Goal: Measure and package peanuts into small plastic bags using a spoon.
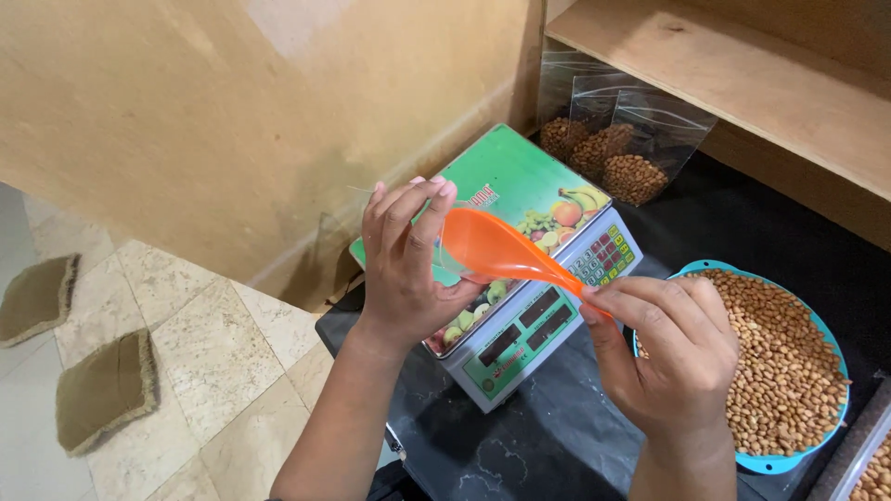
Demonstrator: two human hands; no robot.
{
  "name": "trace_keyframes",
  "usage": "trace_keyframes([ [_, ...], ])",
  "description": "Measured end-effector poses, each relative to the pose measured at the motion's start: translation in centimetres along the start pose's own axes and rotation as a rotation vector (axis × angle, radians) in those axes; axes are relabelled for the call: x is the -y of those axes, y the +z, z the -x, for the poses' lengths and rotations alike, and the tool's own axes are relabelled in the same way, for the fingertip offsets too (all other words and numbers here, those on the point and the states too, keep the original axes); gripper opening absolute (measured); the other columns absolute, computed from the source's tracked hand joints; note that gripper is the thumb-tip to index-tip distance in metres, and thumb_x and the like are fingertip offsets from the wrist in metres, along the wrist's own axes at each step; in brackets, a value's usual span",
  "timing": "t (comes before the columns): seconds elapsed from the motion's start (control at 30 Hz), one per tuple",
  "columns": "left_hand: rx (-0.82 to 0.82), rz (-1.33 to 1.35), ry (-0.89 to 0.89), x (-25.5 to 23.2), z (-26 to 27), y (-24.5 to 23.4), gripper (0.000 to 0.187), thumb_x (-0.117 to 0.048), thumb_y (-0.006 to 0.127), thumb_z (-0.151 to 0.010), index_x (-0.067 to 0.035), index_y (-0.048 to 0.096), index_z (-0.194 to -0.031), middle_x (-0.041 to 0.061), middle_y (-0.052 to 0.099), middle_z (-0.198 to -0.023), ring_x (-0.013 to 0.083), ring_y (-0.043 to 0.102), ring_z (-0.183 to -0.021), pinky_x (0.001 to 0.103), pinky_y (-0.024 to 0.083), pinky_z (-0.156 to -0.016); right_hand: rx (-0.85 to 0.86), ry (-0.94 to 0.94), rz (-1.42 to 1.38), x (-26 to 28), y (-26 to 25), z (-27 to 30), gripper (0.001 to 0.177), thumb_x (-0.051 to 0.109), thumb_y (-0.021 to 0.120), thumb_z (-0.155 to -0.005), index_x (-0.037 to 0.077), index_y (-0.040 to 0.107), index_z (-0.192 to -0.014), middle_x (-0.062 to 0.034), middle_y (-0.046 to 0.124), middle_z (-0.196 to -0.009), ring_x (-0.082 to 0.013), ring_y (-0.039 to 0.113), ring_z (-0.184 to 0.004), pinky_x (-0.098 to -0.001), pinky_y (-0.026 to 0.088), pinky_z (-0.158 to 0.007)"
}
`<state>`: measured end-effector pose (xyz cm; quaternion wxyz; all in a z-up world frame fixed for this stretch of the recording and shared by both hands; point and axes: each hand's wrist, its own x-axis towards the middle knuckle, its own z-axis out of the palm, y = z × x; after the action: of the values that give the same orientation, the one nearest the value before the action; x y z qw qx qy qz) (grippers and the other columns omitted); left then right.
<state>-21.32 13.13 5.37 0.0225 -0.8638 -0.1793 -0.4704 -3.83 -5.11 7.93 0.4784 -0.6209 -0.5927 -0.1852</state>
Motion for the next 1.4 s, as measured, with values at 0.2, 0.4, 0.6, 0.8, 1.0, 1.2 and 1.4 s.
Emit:
trace_keyframes([
  [0.2,0.004,0.031,0.003,-0.5,-0.1,-0.4,0.096,-0.045,0.094,-0.081,-0.014,0.038,-0.152,0.008,0.047,-0.146,0.0306,0.05,-0.139,0.058,0.028,-0.127,-0.026,0.003,0.045,0.0,-0.9,0.7,0.017,0.007,0.086,-0.088,0.007,0.074,-0.1,-0.0062,0.072,-0.099,-0.0218,0.064,-0.082,-0.0297,0.047,-0.075],
  [0.4,0.041,0.139,0.059,-2.6,-0.9,-0.1,0.096,-0.048,0.092,-0.081,-0.014,0.037,-0.153,0.007,0.047,-0.148,0.0302,0.049,-0.141,0.06,0.028,-0.128,-0.059,0.029,0.102,0.7,-4.5,1.7,0.017,0.005,0.086,-0.09,0.006,0.073,-0.1,-0.0059,0.073,-0.095,-0.0209,0.066,-0.085,-0.03,0.05,-0.078],
  [0.6,0.114,0.386,0.169,-8.0,-2.8,3.2,0.096,-0.047,0.091,-0.079,-0.013,0.039,-0.152,0.008,0.048,-0.147,0.0316,0.048,-0.139,0.061,0.027,-0.126,-0.175,0.208,0.292,2.0,-10.7,6.2,0.019,0.005,0.087,-0.088,0.006,0.072,-0.101,-0.0076,0.072,-0.093,-0.0215,0.065,-0.084,-0.0296,0.049,-0.078],
  [0.8,0.212,0.713,0.281,-17.3,-3.6,6.4,0.095,-0.042,0.091,-0.078,-0.014,0.039,-0.153,0.008,0.05,-0.147,0.0313,0.05,-0.14,0.061,0.028,-0.127,-0.239,0.391,0.581,5.9,-19.1,11.9,0.02,0.002,0.085,-0.088,0.006,0.072,-0.102,-0.008,0.071,-0.099,-0.0218,0.064,-0.082,-0.0289,0.047,-0.075],
  [1.0,0.295,1.034,0.439,-28.0,-2.5,7.1,0.101,-0.043,0.094,-0.073,-0.016,0.038,-0.153,0.008,0.051,-0.144,0.0318,0.05,-0.137,0.063,0.027,-0.123,-0.345,0.481,0.908,12.3,-26.0,17.8,0.018,0.0,0.083,-0.089,0.006,0.071,-0.101,-0.0071,0.071,-0.091,-0.0207,0.066,-0.083,-0.0307,0.048,-0.077],
  [1.2,0.351,1.139,0.548,-33.5,-1.4,6.3,0.105,-0.042,0.095,-0.068,-0.016,0.039,-0.152,0.008,0.051,-0.143,0.0314,0.05,-0.136,0.063,0.029,-0.121,-0.447,0.618,1.015,16.3,-28.9,21.3,0.017,0.003,0.083,-0.09,0.007,0.071,-0.102,-0.0072,0.071,-0.091,-0.02,0.066,-0.084,-0.0281,0.049,-0.078],
  [1.4,0.322,1.102,0.514,-31.9,-1.7,7.0,0.106,-0.044,0.095,-0.067,-0.015,0.039,-0.152,0.008,0.051,-0.143,0.0309,0.05,-0.137,0.063,0.029,-0.122,-0.422,0.557,0.975,14.9,-28.4,19.4,0.016,0.003,0.083,-0.089,0.008,0.072,-0.1,-0.0062,0.072,-0.09,-0.0193,0.067,-0.082,-0.0288,0.047,-0.076],
])
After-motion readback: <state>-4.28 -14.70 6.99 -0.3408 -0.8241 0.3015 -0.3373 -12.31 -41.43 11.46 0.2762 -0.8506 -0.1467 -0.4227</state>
